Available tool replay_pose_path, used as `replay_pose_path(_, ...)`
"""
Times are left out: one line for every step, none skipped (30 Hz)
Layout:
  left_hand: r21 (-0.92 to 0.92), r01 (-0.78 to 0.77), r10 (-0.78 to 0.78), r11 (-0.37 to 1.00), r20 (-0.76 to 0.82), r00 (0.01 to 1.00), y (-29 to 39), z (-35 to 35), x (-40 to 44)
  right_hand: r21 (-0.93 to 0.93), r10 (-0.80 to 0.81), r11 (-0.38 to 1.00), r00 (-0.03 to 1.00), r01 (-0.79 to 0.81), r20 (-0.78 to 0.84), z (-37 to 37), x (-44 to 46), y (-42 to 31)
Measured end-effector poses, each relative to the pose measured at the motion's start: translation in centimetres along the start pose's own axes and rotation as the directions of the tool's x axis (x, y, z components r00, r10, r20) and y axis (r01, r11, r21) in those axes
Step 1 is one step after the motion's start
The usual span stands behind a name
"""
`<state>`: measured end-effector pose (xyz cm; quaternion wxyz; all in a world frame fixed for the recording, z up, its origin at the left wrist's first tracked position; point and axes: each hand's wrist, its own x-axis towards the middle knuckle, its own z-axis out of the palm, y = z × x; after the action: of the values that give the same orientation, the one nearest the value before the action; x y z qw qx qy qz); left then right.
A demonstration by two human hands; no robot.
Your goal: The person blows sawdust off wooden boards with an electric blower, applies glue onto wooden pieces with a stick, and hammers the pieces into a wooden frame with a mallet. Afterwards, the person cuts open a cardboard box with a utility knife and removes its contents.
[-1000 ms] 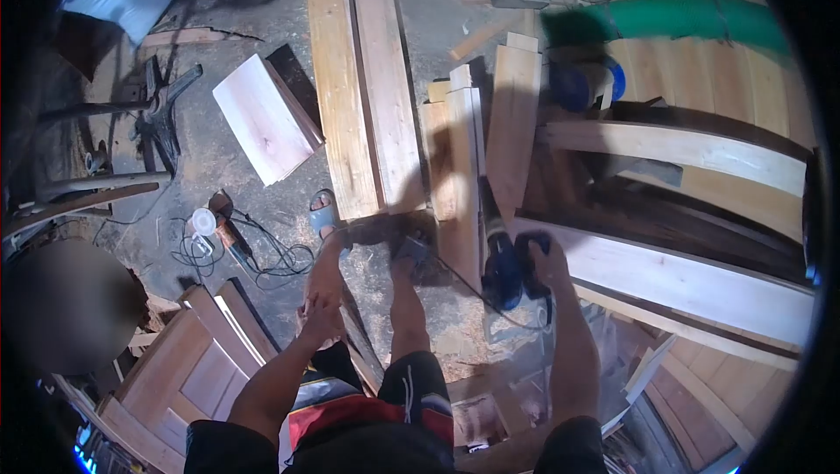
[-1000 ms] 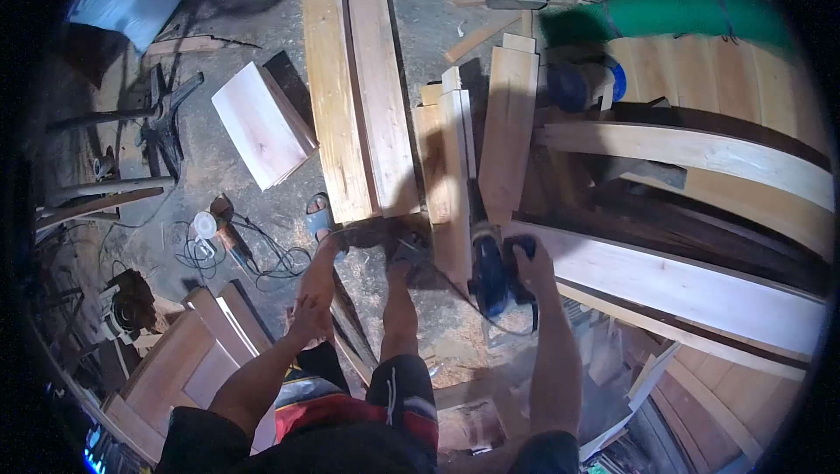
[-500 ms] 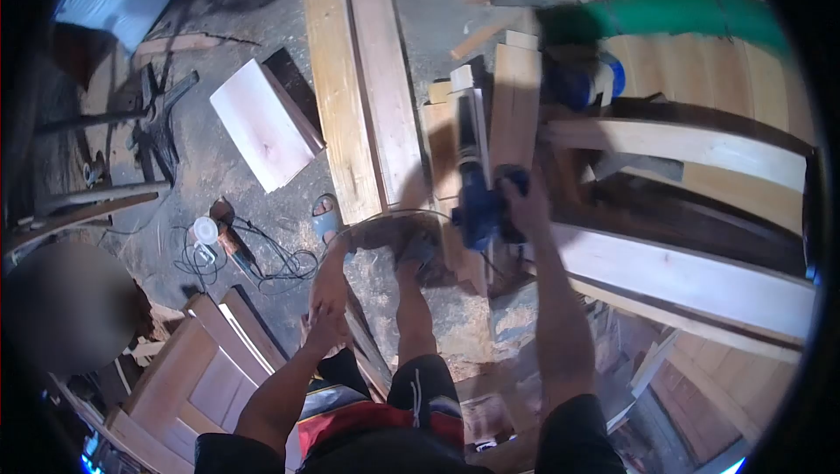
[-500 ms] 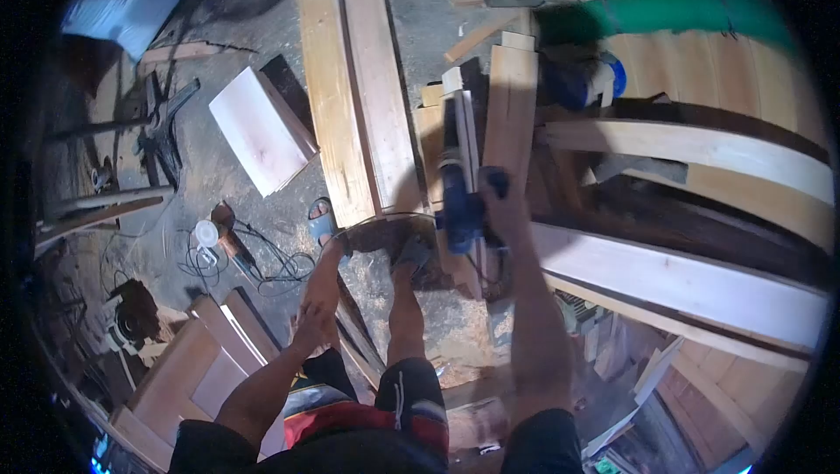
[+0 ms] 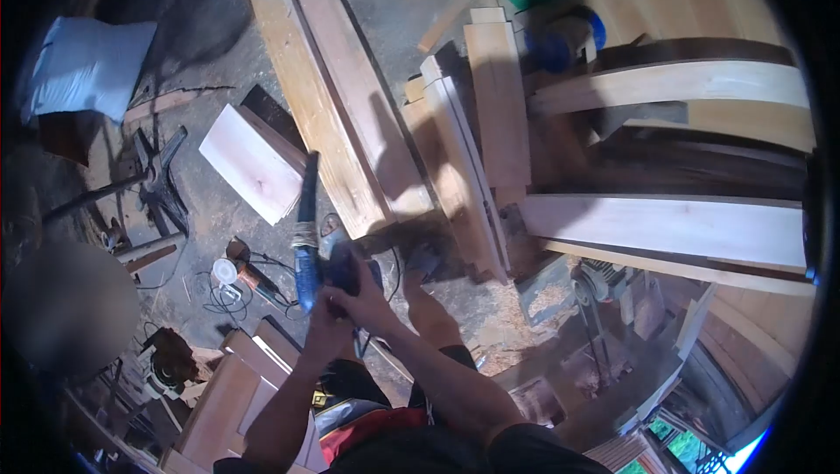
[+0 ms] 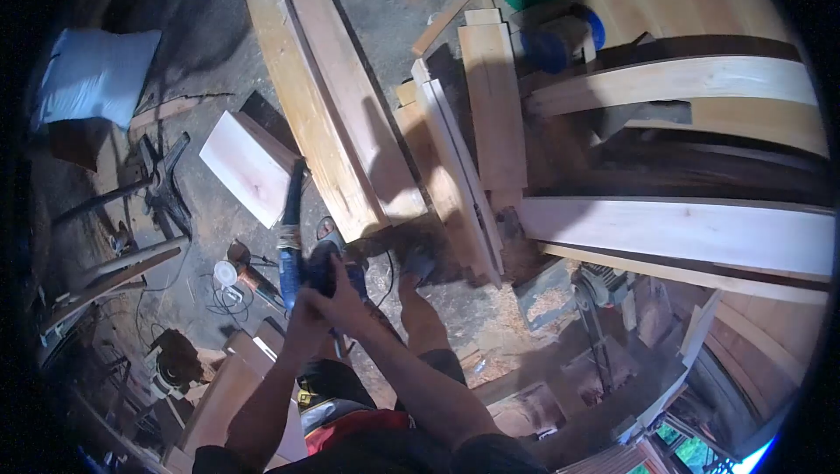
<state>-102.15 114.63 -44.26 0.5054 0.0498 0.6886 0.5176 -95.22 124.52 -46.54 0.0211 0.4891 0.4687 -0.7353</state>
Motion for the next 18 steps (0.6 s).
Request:
replay_pose_path(-0.120,0.039,-0.046,0.992,-0.052,0.998,0.0,0.5,1.3,0.046,-0.016,0.999,0.998,0.013,0.057,0.2,-0.4,-0.8)
replay_pose_path(-0.240,0.069,-0.095,0.968,-0.099,0.990,0.1,0.9,2.3,0.042,-0.038,0.999,0.990,0.032,0.138,-0.6,-0.2,-1.1)
replay_pose_path(-0.219,0.137,-0.167,0.966,-0.121,0.979,0.6,1.1,2.9,0.042,-0.054,0.998,0.975,0.046,0.218,-2.1,0.0,-1.5)
replay_pose_path(-0.200,0.193,-0.223,0.961,-0.143,0.964,1.6,1.2,3.8,0.043,-0.084,0.996,0.952,0.074,0.296,-3.6,0.7,-1.4)
replay_pose_path(-0.182,0.244,-0.274,0.953,-0.170,0.946,1.9,0.9,4.5,0.284,-0.340,0.923,0.894,0.258,0.293,-5.1,3.4,2.9)
replay_pose_path(-0.204,0.199,-0.239,0.959,-0.194,0.952,-0.2,-0.5,5.6,0.109,-0.333,0.941,0.936,0.322,0.113,-8.0,4.7,4.1)
replay_pose_path(-0.224,0.141,-0.190,0.964,-0.212,0.959,-3.4,-2.7,8.2,-0.111,-0.346,0.935,0.935,0.337,-0.075,-11.4,6.2,5.1)
replay_pose_path(-0.242,0.085,-0.141,0.966,-0.224,0.964,-5.3,-4.2,10.5,-0.399,-0.416,0.870,0.865,0.288,-0.282,-15.5,7.6,6.4)
replay_pose_path(-0.259,0.016,-0.097,0.966,-0.305,0.947,-5.6,-4.3,11.9,-0.640,-0.513,0.746,0.771,0.184,-0.378,-20.0,8.8,7.9)
replay_pose_path(-0.187,-0.035,-0.033,0.982,-0.347,0.937,-6.1,-5.1,13.6,-0.806,-0.591,0.592,0.679,-0.002,-0.436,-24.2,9.5,9.6)
replay_pose_path(-0.124,-0.083,0.028,0.989,-0.390,0.921,-6.8,-6.1,15.3,-0.873,-0.633,0.461,0.630,-0.160,-0.450,-27.9,10.2,11.8)
replay_pose_path(-0.063,-0.129,0.090,0.990,-0.430,0.898,-7.6,-7.1,17.0,-0.908,-0.671,0.354,0.616,-0.222,-0.412,-31.0,11.8,15.2)
replay_pose_path(0.054,-0.146,0.154,0.988,-0.466,0.871,-8.0,-8.0,18.7,-0.926,-0.707,0.245,0.600,-0.288,-0.373,-34.1,13.3,18.6)
replay_pose_path(0.166,-0.148,0.208,0.975,-0.447,0.870,-7.6,-9.1,19.9,-0.960,-0.704,0.182,0.654,-0.213,-0.278,-37.2,14.8,23.2)
replay_pose_path(0.168,-0.181,0.239,0.969,-0.451,0.860,-8.7,-11.0,22.0,-0.957,-0.647,0.229,0.706,-0.180,-0.288,-38.1,16.4,24.3)
replay_pose_path(0.166,-0.215,0.268,0.962,-0.458,0.847,-9.5,-12.5,23.9,-0.947,-0.586,0.281,0.755,-0.153,-0.296,-38.4,17.7,24.5)
replay_pose_path(0.216,-0.228,0.303,0.950,-0.446,0.842,-10.2,-14.0,25.7,-0.884,-0.441,0.429,0.810,-0.189,-0.387,-38.9,17.9,24.5)
replay_pose_path(0.267,-0.233,0.332,0.935,-0.433,0.838,-9.8,-15.2,26.8,-0.793,-0.269,0.559,0.852,-0.242,-0.450,-38.4,17.4,23.9)
